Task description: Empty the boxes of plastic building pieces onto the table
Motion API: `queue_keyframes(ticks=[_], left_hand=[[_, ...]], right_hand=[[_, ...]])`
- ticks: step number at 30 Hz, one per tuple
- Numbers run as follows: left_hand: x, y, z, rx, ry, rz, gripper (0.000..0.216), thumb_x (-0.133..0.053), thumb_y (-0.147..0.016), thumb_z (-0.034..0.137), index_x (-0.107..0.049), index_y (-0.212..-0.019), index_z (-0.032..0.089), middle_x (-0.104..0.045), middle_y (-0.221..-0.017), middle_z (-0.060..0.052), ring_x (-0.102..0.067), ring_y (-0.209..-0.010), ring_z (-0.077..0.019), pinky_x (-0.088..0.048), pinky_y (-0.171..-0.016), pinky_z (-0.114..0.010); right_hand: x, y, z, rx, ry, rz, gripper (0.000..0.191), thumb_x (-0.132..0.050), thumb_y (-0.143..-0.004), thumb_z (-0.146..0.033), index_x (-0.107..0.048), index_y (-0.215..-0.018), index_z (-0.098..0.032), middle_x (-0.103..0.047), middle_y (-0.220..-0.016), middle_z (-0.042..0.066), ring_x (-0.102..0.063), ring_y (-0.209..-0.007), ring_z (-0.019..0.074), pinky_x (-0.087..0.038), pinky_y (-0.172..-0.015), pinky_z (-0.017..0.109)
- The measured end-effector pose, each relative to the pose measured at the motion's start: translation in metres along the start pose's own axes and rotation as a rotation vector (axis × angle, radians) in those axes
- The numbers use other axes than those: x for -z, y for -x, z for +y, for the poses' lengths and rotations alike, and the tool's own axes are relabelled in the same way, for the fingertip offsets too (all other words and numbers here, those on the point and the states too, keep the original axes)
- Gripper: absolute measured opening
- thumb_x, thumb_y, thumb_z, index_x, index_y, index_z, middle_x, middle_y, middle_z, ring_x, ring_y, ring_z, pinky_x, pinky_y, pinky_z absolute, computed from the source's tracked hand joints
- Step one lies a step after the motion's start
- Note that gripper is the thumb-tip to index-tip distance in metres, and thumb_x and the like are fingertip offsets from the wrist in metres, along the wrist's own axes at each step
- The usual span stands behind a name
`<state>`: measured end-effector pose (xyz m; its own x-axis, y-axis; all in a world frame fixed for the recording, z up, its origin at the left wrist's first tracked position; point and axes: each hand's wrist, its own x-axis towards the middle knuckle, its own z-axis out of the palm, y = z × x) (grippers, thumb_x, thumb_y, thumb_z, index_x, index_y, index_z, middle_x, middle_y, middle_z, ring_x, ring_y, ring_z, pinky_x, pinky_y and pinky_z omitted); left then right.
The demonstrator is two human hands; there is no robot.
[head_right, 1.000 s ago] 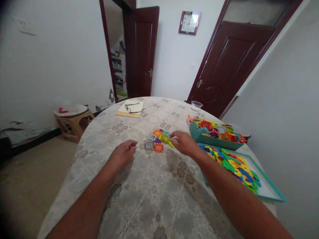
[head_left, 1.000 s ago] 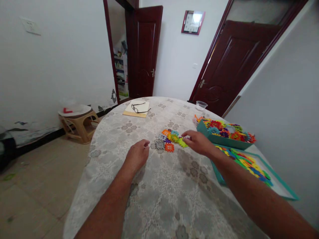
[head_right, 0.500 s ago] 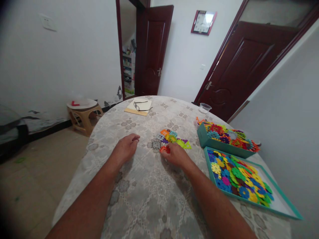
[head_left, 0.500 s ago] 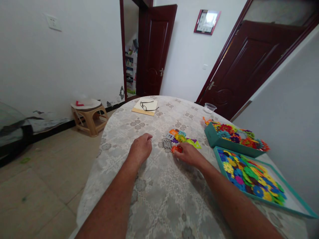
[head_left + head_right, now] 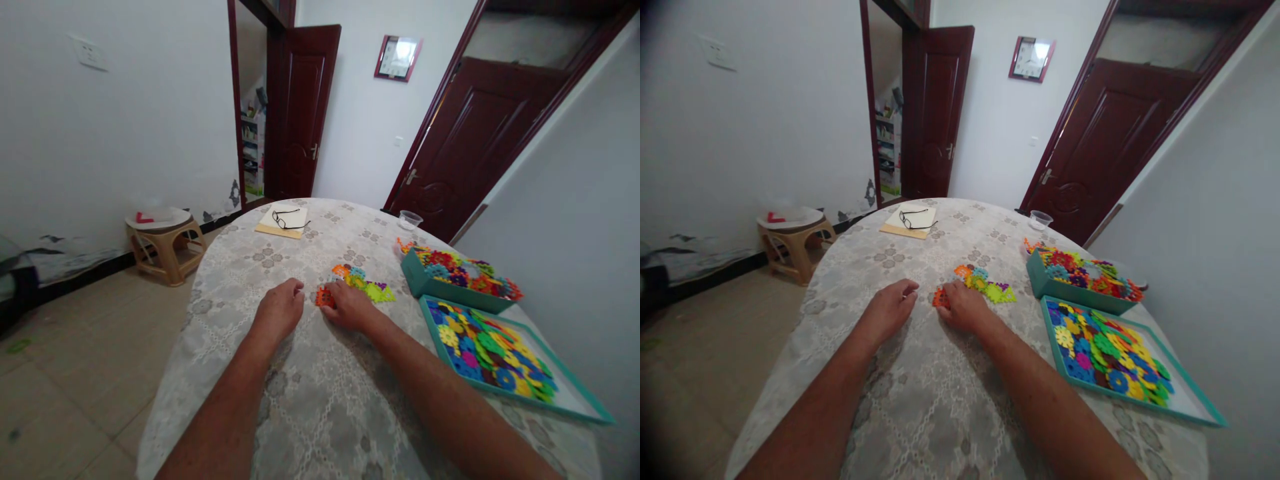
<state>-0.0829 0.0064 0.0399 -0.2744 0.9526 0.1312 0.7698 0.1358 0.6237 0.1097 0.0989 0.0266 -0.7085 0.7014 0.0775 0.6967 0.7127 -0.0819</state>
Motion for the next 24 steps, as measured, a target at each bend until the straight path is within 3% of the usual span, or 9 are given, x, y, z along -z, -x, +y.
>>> queue_keyframes(ticks=[12, 19, 24], left_hand=[[-0.004, 0.001, 0.001, -0.01, -0.006, -0.04, 0.029, -0.058, -0.099, 0.026, -0.071, -0.122, 0.018, -0.078, -0.117, -0.011, -0.072, -0.11, -0.0239, -0.05, -0.097, -0.031], [-0.001, 0.003, 0.007, 0.007, -0.026, -0.058, 0.029, -0.058, -0.098, 0.027, -0.071, -0.123, 0.018, -0.078, -0.116, -0.012, -0.072, -0.11, -0.0249, -0.05, -0.096, -0.032], [-0.001, 0.004, 0.007, 0.021, -0.019, -0.063, 0.028, -0.059, -0.098, 0.028, -0.071, -0.122, 0.018, -0.078, -0.115, -0.011, -0.072, -0.105, -0.0241, -0.049, -0.094, -0.032]], right_hand=[[-0.01, -0.003, -0.002, -0.143, 0.041, 0.071, 0.044, -0.05, -0.101, -0.055, -0.063, -0.125, -0.02, -0.06, -0.128, 0.014, -0.065, -0.105, 0.027, -0.05, -0.084, 0.035], [-0.007, -0.001, -0.002, -0.081, 0.067, 0.024, 0.045, -0.05, -0.101, -0.054, -0.064, -0.124, -0.018, -0.064, -0.121, 0.016, -0.066, -0.102, 0.0287, -0.05, -0.082, 0.036], [-0.008, -0.002, 0.001, -0.117, 0.03, -0.005, 0.046, -0.053, -0.099, -0.055, -0.065, -0.119, -0.016, -0.067, -0.117, 0.017, -0.066, -0.103, 0.0295, -0.049, -0.086, 0.038]])
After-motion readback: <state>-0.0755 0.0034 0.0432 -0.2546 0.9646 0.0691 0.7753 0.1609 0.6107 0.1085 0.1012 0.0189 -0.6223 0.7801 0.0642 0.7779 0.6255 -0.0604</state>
